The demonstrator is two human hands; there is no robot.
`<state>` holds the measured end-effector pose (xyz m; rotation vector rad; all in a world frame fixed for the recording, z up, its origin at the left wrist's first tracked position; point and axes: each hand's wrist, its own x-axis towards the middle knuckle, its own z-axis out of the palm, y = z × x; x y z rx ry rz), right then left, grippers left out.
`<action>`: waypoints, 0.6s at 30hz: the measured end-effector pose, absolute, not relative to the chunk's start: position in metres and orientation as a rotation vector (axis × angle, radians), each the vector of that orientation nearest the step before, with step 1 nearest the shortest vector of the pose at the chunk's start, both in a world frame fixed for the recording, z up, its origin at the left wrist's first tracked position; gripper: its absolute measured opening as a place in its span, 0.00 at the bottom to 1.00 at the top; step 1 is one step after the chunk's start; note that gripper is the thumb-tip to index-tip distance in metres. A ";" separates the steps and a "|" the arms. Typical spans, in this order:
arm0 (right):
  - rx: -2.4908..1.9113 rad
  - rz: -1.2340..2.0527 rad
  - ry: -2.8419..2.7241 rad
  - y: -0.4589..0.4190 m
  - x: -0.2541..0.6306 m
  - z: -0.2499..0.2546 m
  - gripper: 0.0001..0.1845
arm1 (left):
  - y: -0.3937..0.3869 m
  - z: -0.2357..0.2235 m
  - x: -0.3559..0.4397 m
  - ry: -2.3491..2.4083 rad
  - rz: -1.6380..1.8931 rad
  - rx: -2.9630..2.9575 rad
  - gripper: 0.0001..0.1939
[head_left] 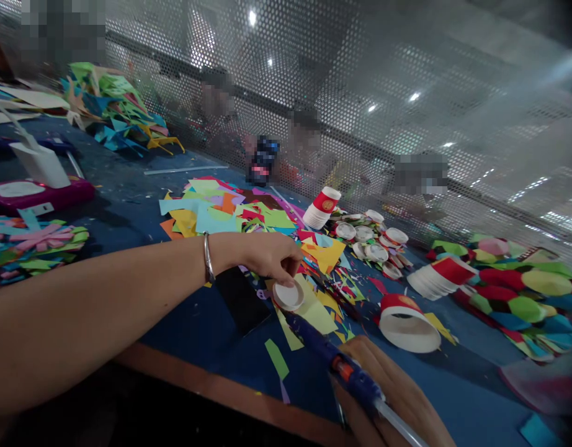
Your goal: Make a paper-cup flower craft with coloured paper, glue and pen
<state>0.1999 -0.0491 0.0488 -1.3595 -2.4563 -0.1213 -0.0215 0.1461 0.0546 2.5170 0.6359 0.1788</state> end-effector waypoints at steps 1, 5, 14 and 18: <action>-1.357 -0.103 -2.466 -0.048 0.198 0.049 0.10 | 0.145 0.055 -0.022 0.638 0.172 2.521 0.10; -1.347 -0.087 -2.455 -0.045 0.194 0.047 0.10 | 0.143 0.058 -0.021 0.656 0.165 2.522 0.10; -1.289 -0.150 -2.442 -0.038 0.195 0.034 0.21 | 0.148 0.051 -0.020 0.645 0.193 2.503 0.11; -1.237 -0.166 -2.482 -0.035 0.197 0.029 0.23 | 0.149 0.051 -0.020 0.604 0.211 2.487 0.09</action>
